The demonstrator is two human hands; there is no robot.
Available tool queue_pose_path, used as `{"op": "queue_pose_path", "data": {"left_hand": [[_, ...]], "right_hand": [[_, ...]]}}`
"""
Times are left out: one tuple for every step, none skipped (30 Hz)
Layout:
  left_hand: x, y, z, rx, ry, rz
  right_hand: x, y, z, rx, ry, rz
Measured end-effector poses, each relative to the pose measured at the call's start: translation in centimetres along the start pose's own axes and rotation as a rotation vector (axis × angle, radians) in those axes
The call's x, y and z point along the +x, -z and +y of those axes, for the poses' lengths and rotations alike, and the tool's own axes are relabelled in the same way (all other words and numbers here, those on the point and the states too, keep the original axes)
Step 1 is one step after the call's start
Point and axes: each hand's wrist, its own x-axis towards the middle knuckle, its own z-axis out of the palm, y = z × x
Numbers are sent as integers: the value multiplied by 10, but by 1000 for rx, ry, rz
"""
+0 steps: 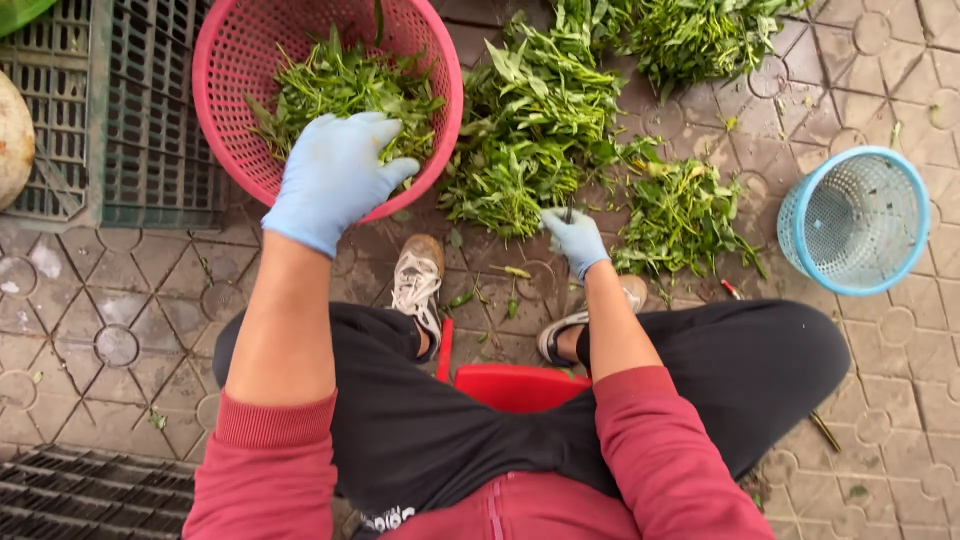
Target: The person sits cross-legged on a red stool and sorts green leafy vegetables by hand. They pick up bunches, separate leaves from stems, and place the sorted leaves into a pink basket while discarding stems onto the floor.
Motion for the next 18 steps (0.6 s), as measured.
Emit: {"op": "queue_pose_path", "data": {"left_hand": [[1, -10, 10, -4, -7, -2], [3, -20, 20, 39, -80, 85], [14, -24, 26, 95, -156, 192], [21, -21, 46, 102, -166, 210], [23, -21, 70, 205, -253, 221], [25, -21, 93, 310, -339, 234], [26, -27, 112, 314, -346, 247], [28, -33, 131, 365, -402, 125], [29, -41, 152, 414, -457, -1], [31, -52, 152, 418, -465, 7], [37, -62, 152, 371, -498, 0], [44, -72, 153, 324, -532, -8], [50, -95, 150, 328, -547, 0], [56, -118, 146, 30, -527, 44], [63, -140, 139, -265, -496, 82], [59, -138, 143, -259, -508, 85], [52, -136, 146, -481, -353, -85], [45, -135, 147, -697, -188, -254]], "right_hand": [[-18, 5, -9, 1, -3, 8], [-35, 10, -18, 79, 20, -25], [-42, 13, -38, 160, 66, -59], [-48, 17, -53, 165, 86, -54], [-60, 21, -62, 140, 117, -91], [-73, 26, -71, 115, 149, -129], [-79, 30, -80, 117, 163, -122], [-85, 34, -88, 139, 163, -159], [-93, 39, -95, 161, 160, -195], [-108, 42, -104, 165, 169, -187], [-121, 47, -115, 307, 164, -239], [-134, 52, -126, 448, 159, -291], [-141, 54, -128, 454, 171, -279], [-149, 56, -131, 542, 177, -313], [-155, 55, -134, 630, 183, -354], [-150, 56, -131, 637, 195, -348], [-144, 56, -128, 640, 185, -281], [-138, 54, -124, 643, 175, -214]]}}
